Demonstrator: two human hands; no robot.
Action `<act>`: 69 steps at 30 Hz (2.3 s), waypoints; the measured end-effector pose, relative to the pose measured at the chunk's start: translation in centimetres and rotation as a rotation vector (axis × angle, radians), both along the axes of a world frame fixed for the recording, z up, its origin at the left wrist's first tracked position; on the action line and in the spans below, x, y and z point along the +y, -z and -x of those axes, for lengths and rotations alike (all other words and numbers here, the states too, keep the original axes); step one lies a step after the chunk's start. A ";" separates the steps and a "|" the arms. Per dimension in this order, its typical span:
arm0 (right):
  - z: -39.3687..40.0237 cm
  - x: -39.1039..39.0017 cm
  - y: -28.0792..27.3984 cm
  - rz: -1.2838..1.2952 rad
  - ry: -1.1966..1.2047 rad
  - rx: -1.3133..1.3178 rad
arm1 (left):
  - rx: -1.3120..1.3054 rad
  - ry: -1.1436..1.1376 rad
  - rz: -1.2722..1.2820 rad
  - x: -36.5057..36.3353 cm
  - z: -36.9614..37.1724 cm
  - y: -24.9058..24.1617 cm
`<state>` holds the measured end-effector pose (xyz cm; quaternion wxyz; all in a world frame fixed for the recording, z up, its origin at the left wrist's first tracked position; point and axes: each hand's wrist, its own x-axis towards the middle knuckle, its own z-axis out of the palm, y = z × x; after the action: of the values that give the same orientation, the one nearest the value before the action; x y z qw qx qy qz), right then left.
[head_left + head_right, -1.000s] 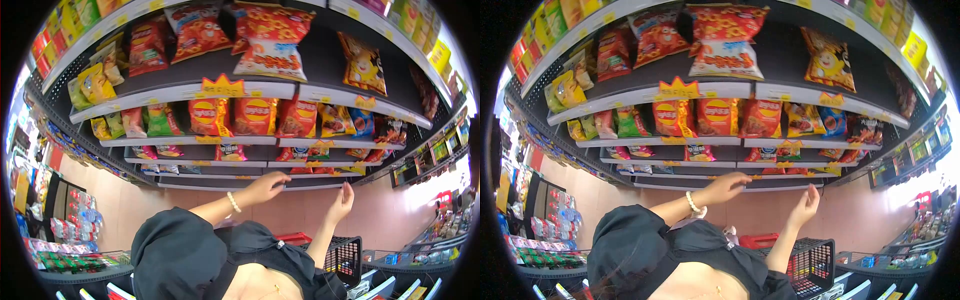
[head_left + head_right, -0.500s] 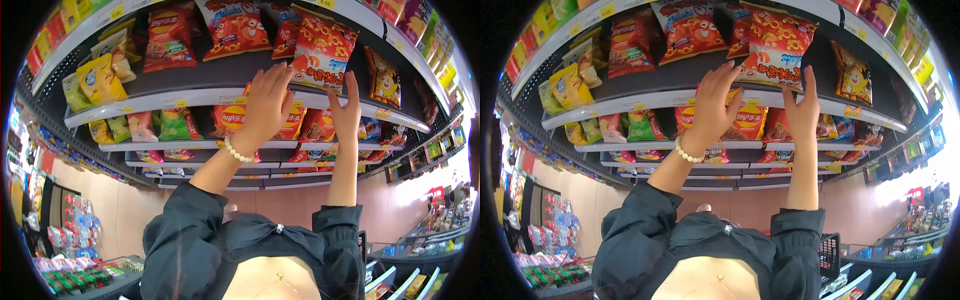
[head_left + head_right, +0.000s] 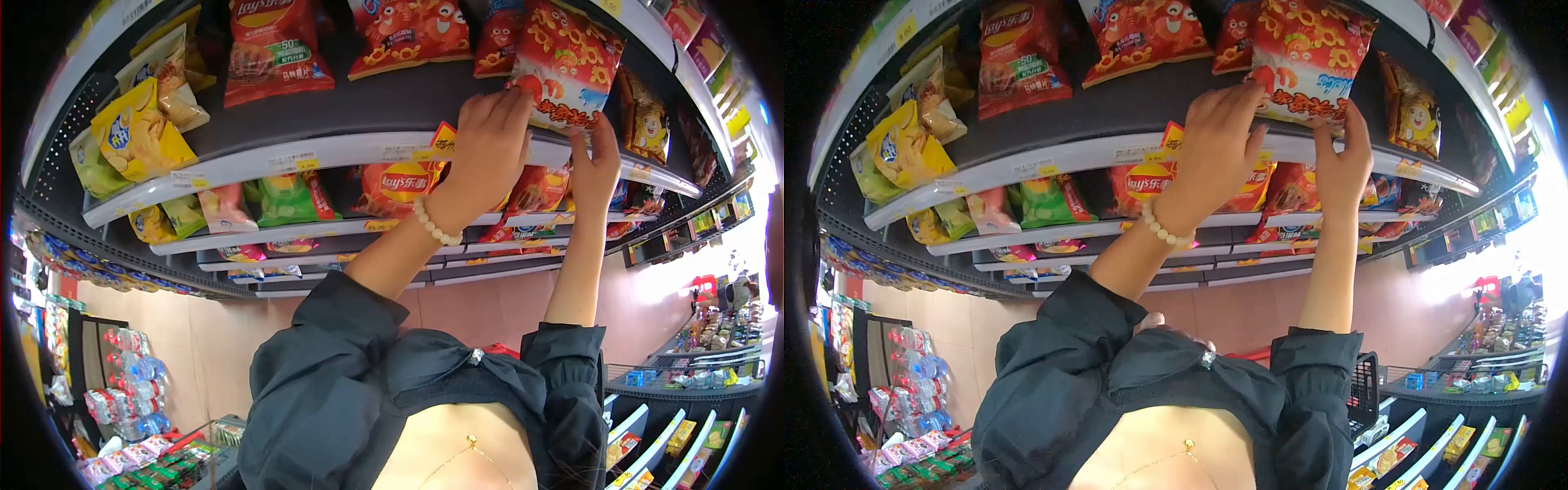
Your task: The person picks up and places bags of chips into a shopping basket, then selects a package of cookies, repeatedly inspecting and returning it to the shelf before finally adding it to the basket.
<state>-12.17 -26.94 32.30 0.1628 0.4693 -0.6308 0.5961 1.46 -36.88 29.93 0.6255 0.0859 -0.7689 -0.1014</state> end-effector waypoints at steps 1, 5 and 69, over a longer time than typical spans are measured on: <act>0.0 -0.1 0.0 0.019 0.016 0.003 | 0.008 0.028 -0.010 0.0 0.0 0.0; -0.5 0.3 -0.3 0.056 0.034 -0.003 | 0.035 0.086 -0.033 0.1 -0.2 -0.5; -12.5 52.3 25.0 -0.328 1.201 -0.555 | -1.068 1.258 -0.297 45.2 6.0 22.7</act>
<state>0.35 25.34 7.28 0.2241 -0.1138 -0.8825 0.3974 -4.51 8.37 7.28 -0.0137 -0.2409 -0.8450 -0.4772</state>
